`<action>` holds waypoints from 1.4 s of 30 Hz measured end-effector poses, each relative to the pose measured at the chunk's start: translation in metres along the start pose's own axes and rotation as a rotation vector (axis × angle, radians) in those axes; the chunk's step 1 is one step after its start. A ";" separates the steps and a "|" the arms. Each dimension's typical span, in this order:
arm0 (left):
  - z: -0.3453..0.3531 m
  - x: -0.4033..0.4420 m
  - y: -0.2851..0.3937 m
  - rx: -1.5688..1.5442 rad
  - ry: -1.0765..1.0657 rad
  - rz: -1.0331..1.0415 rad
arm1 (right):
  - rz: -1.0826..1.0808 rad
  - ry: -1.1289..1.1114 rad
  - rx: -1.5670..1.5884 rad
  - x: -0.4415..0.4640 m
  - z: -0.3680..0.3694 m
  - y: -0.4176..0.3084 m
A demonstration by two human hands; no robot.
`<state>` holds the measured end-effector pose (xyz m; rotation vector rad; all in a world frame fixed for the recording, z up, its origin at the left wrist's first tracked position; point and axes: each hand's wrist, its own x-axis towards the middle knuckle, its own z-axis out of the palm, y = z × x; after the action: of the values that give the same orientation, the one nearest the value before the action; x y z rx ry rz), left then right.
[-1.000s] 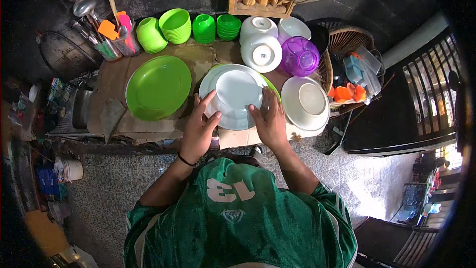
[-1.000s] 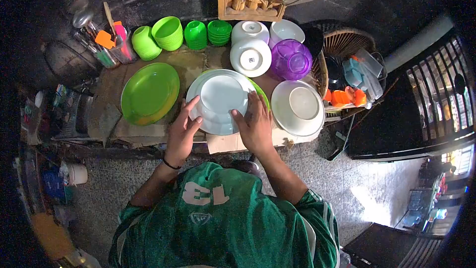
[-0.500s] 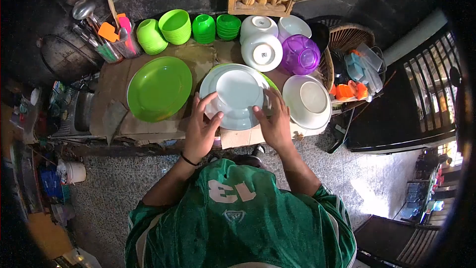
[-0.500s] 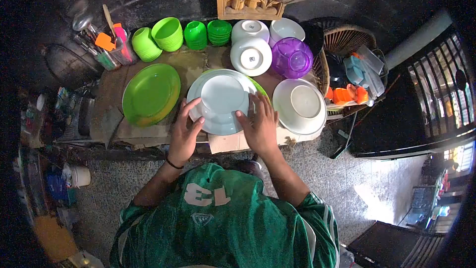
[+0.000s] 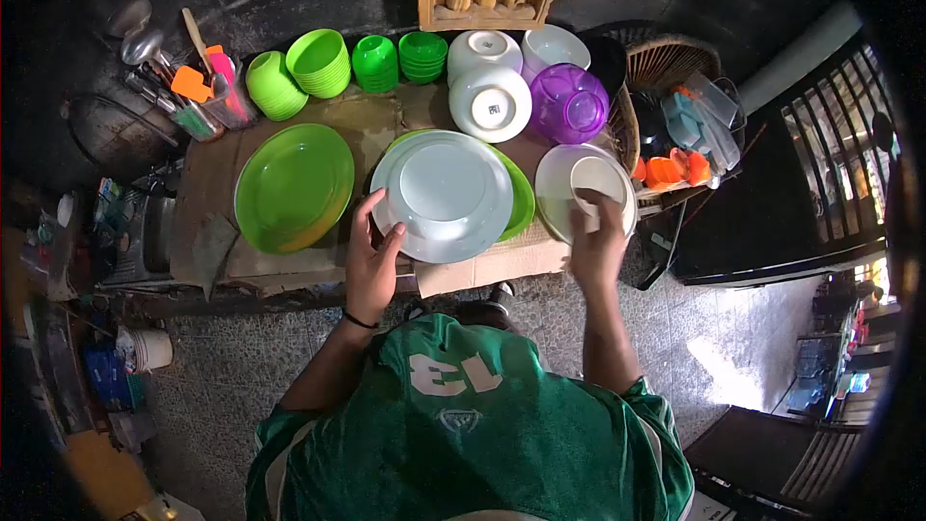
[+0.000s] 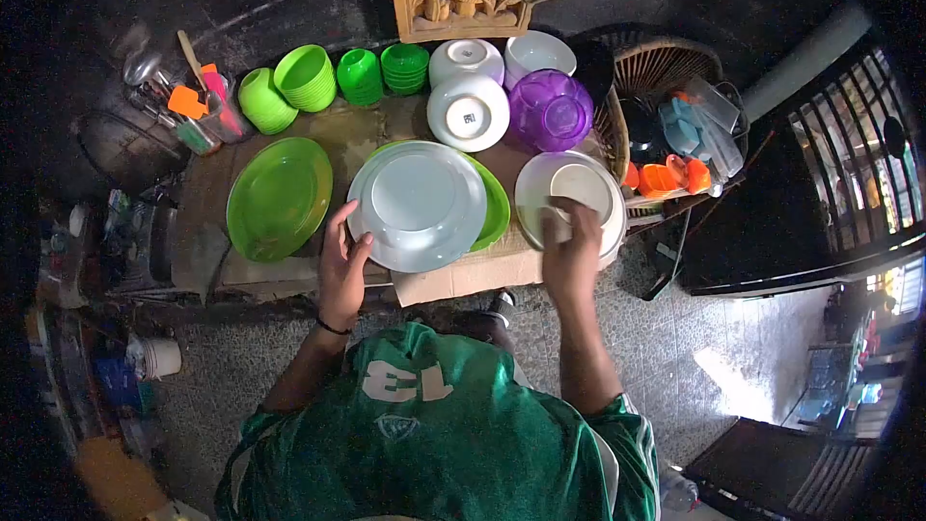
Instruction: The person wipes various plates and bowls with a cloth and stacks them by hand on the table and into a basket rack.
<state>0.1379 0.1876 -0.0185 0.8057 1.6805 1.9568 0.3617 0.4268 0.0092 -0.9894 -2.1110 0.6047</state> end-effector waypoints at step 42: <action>0.268 0.058 0.001 -0.111 -0.622 -0.411 | 0.458 0.486 0.769 0.068 -0.147 0.271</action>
<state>0.2763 0.4220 0.0163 0.8344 1.2296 1.3240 0.5679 0.6582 -0.0483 -1.0157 -1.0707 1.1516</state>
